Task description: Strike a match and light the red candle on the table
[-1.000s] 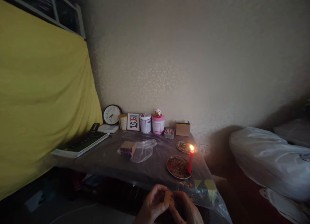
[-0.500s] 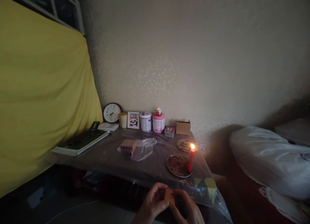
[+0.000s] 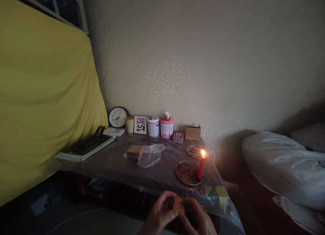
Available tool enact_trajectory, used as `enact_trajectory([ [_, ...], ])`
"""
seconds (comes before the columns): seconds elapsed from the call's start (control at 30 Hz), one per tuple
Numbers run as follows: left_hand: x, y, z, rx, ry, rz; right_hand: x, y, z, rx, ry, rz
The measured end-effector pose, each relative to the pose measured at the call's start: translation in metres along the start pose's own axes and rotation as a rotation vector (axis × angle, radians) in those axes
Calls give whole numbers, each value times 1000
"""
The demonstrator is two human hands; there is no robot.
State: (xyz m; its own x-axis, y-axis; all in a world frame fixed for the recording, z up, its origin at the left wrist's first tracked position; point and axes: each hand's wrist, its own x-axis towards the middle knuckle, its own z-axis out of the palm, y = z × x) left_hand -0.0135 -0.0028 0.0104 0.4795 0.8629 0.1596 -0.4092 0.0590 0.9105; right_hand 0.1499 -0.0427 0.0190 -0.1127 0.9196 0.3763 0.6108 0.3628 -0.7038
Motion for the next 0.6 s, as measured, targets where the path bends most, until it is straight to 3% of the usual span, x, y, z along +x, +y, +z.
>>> enact_trajectory([
  [0.23,0,-2,1,-31,18,18,2,-7,-6,-39,-52,-8],
  [0.6,2,-6,-3,0,-16,2,2,-4,-6,-51,4,-52],
])
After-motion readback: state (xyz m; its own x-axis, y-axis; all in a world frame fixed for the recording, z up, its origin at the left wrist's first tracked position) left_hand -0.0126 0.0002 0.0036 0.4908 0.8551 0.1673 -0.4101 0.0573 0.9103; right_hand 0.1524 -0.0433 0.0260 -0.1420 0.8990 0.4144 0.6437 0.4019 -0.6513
